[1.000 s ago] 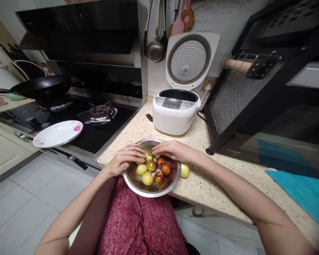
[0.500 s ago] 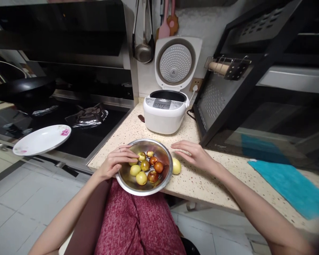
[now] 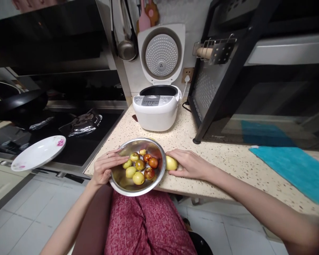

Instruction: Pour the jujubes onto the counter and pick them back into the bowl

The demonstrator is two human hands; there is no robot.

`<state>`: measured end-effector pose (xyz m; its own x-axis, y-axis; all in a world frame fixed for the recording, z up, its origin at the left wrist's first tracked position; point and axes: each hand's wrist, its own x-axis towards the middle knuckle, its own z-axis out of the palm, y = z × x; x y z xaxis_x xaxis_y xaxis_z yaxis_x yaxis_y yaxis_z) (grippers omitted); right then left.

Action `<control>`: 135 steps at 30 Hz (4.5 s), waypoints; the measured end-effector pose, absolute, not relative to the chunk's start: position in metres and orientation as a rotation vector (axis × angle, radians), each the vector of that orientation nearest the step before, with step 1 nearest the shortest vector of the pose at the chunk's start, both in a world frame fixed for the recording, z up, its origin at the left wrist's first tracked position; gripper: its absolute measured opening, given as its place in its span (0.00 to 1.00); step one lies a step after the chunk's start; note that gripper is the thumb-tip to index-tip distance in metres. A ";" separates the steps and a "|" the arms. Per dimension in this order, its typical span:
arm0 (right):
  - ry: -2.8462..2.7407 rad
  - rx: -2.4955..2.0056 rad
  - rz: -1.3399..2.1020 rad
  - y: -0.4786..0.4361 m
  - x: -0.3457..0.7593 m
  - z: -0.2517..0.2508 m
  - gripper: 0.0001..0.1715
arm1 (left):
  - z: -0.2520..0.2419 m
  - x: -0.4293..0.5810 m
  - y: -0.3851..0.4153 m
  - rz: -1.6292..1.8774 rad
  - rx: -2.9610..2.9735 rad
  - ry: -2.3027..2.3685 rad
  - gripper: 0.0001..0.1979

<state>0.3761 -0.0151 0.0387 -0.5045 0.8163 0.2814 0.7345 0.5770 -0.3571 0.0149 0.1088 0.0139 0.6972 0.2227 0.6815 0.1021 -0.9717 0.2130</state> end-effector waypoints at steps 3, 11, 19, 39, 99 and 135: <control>-2.342 -1.287 0.277 -0.015 0.375 0.036 0.20 | 0.012 0.009 0.107 1.253 2.762 0.341 0.37; -2.250 -1.351 0.221 -0.009 0.377 0.034 0.18 | 0.001 0.001 0.101 1.506 2.540 0.572 0.39; -2.100 -1.239 0.136 -0.004 0.377 0.034 0.26 | 0.008 0.016 0.106 1.194 2.122 0.786 0.34; -1.940 -1.108 0.146 -0.002 0.364 0.045 0.29 | 0.003 0.078 0.065 1.076 2.040 0.628 0.31; -2.155 -0.809 0.051 -0.008 0.364 0.052 0.16 | 0.058 0.095 0.029 0.736 2.448 0.370 0.15; -1.989 -0.940 -0.144 -0.005 0.367 0.046 0.13 | 0.042 0.098 0.019 0.794 2.937 -0.170 0.26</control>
